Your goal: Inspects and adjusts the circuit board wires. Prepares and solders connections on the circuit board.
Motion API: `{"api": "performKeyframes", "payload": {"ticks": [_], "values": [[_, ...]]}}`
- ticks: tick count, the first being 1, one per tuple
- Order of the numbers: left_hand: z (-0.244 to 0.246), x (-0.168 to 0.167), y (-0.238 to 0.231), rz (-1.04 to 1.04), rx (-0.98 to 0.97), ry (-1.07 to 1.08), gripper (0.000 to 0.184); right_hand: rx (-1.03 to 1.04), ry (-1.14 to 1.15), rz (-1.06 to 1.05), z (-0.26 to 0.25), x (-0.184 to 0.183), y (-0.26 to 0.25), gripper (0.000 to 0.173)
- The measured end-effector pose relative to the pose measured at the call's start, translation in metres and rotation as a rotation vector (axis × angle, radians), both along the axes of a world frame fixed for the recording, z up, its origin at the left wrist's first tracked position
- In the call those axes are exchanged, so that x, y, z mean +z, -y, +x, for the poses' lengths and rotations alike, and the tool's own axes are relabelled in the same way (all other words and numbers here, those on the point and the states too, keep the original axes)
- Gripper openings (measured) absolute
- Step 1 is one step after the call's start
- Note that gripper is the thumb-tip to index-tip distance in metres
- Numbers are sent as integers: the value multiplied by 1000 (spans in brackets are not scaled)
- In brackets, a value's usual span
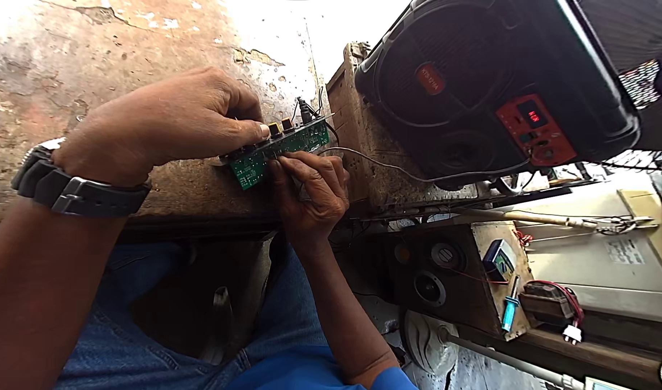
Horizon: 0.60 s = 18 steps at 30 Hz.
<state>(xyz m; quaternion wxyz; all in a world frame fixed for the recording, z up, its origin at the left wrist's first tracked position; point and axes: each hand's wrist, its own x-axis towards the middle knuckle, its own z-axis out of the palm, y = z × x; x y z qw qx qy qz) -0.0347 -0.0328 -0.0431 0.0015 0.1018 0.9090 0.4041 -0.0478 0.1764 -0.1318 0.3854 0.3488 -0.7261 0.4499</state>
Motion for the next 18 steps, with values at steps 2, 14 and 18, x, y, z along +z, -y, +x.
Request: {"api": "performKeyframes", "payload": {"ticks": [2,14,18], "values": [[0,0,0,-1,-10,-14,24,3,2,-3,0,-1,0,12],[1,1,1,17,-24,-18,20,11,1,1,0,0,0,11],[1,1,0,11,-16,-18,23,8,-3,10,0,-1,0,11]]}}
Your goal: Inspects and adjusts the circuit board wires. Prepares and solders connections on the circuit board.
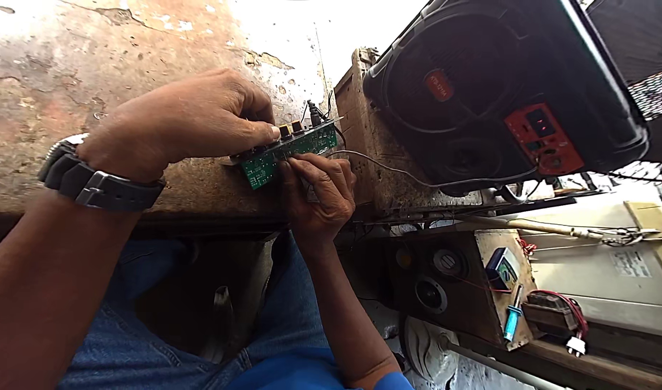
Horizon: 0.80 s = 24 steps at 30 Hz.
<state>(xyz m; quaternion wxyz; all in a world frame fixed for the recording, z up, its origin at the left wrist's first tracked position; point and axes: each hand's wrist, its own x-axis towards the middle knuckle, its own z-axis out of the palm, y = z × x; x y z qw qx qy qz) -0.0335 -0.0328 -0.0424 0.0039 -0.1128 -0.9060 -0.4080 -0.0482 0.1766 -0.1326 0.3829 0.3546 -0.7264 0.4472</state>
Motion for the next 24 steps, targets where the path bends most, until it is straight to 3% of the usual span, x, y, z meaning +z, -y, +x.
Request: {"api": "performKeyframes", "payload": {"ticks": [13,24], "values": [[-1,0,0,-20,-7,1,24,42,-1,-84,3,3,-3,12],[-2,0,0,-4,-11,-2,23,137,-21,-37,4,0,5,10]]}}
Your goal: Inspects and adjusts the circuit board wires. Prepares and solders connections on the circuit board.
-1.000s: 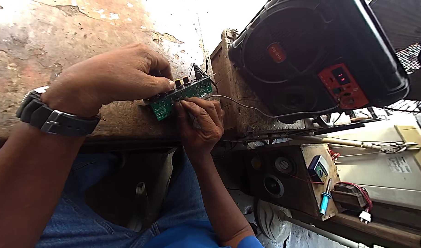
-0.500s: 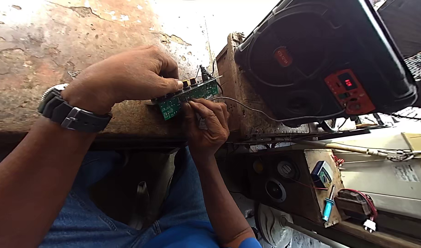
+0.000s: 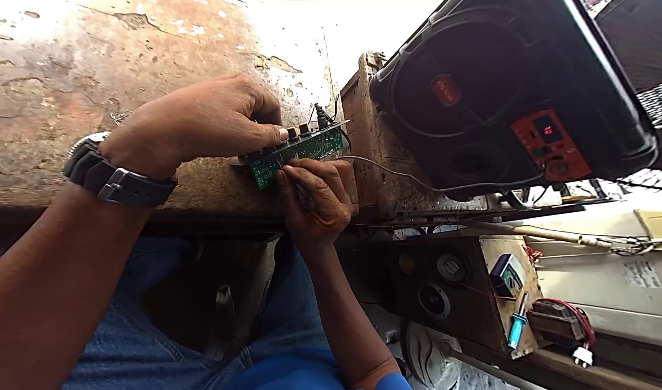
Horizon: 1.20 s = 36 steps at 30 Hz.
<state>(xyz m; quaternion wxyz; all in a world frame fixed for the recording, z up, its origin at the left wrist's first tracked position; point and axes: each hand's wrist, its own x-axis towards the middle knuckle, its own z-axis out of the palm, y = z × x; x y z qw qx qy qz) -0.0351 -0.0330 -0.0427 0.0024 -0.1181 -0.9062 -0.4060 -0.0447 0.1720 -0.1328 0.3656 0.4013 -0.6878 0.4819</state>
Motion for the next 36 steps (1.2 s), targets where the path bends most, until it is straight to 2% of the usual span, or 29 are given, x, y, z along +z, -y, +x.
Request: {"api": "performKeyframes", "payload": {"ticks": [17,25,36], "values": [[0,0,0,-2,-7,-6,25,-40,-9,24,1,1,2,10],[-2,-1,2,-6,-15,-13,25,-30,39,-30,0,10,-6,10],[-1,-2,1,25,-10,9,24,-29,77,20,-7,6,-8,9]]}}
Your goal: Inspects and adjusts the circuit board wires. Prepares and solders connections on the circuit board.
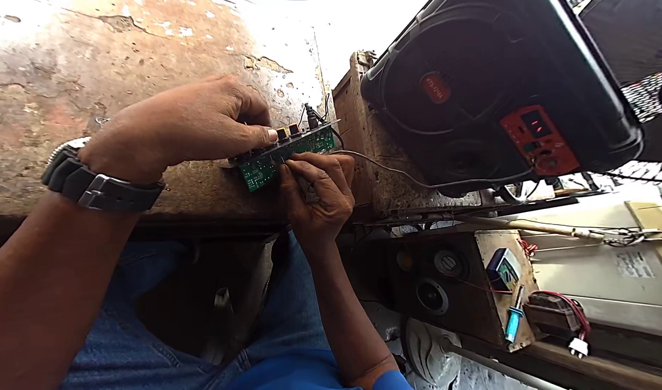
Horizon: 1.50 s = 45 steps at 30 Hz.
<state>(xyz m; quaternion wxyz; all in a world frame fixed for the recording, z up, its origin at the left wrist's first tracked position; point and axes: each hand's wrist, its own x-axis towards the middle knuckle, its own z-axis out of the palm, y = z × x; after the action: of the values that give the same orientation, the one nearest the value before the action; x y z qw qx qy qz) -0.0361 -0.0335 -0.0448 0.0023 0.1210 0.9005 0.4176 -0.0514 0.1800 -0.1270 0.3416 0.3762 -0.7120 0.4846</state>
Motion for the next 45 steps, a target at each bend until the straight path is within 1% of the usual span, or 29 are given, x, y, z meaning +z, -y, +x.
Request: {"api": "performKeyframes", "payload": {"ticks": [27,33,36,39,42,45], "values": [[2,2,-1,-49,22,-12,22,-42,-19,4,1,-1,3,10],[-1,-3,-8,-60,105,-8,32,-34,-12,18,1,-1,1,11],[-1,-3,-8,-93,111,-19,33,-35,-13,23,1,-1,1,11],[0,-2,-6,-87,70,-15,31,-32,-21,10,-2,-4,2,11],[0,-3,-3,-54,29,-26,22,-42,-25,-15,-5,-5,4,10],[4,-3,-4,-28,52,-14,17,-45,-17,9,-4,-5,2,11]]}}
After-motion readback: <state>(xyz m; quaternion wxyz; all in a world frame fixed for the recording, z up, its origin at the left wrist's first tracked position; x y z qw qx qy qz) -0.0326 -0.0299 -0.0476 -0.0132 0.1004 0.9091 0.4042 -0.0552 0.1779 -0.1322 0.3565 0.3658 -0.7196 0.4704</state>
